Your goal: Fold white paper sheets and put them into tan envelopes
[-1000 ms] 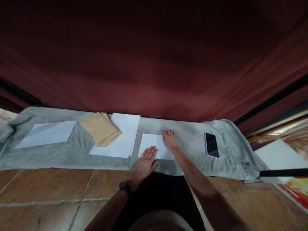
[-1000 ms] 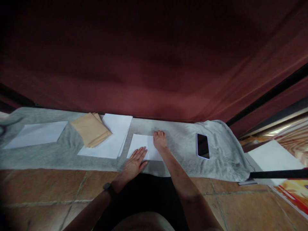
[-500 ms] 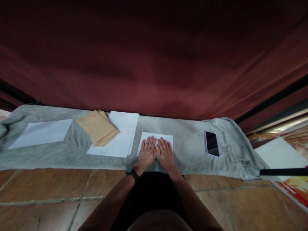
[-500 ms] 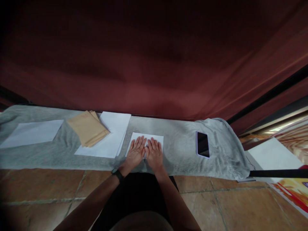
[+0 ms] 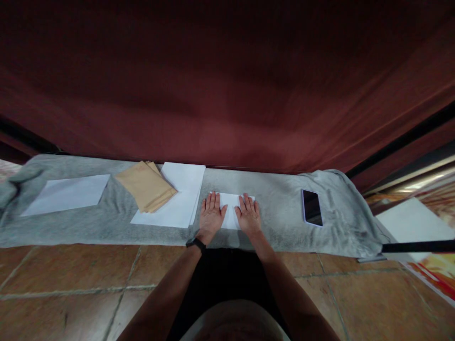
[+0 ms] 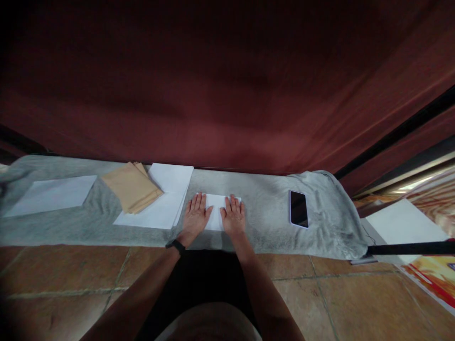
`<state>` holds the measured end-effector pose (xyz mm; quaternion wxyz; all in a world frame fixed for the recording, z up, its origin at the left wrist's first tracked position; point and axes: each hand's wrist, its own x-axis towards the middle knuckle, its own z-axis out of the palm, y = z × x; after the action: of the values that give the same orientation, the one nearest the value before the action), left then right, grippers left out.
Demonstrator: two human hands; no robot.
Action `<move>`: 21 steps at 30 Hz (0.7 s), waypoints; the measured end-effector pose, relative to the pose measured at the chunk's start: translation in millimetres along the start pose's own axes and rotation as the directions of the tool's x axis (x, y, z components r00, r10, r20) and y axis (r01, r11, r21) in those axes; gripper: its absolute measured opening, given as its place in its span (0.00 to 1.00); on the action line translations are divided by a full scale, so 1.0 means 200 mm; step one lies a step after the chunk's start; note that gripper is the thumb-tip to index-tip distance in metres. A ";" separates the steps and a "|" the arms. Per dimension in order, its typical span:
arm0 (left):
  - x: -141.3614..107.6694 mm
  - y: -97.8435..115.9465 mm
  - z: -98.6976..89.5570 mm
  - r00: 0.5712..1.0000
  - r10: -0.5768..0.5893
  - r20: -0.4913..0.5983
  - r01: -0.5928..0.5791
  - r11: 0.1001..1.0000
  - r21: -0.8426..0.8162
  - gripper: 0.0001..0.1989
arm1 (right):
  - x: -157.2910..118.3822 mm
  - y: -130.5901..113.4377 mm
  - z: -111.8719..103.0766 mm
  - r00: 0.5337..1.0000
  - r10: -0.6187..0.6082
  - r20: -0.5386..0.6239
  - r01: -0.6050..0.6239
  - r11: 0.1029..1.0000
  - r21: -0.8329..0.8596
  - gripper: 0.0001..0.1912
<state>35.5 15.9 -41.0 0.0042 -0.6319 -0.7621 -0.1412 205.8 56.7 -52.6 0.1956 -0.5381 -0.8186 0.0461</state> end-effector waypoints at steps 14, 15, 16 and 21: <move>-0.33 0.05 -0.09 0.986 0.161 0.048 -0.161 0.987 0.000 0.28 | -0.38 -0.03 -0.13 0.983 -0.171 0.061 0.171 0.985 0.005 0.27; -0.34 0.04 -0.09 0.986 0.159 0.050 -0.159 0.987 -0.002 0.29 | -0.37 -0.01 -0.14 0.981 -0.182 0.070 0.183 0.983 0.000 0.27; -0.35 0.03 -0.09 0.986 0.161 0.053 -0.161 0.987 -0.005 0.29 | -0.37 0.01 -0.15 0.977 -0.198 0.083 0.199 0.980 -0.005 0.28; -0.35 -0.02 -0.13 0.967 0.228 0.110 -0.227 0.974 -0.023 0.28 | -0.31 0.12 -0.22 0.931 -0.306 0.201 0.317 0.948 -0.025 0.26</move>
<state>40.3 -57.8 -30.0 -0.0254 -0.7221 -0.6829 -0.1078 264.3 5.2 -35.0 0.1041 -0.3998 -0.9096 0.0435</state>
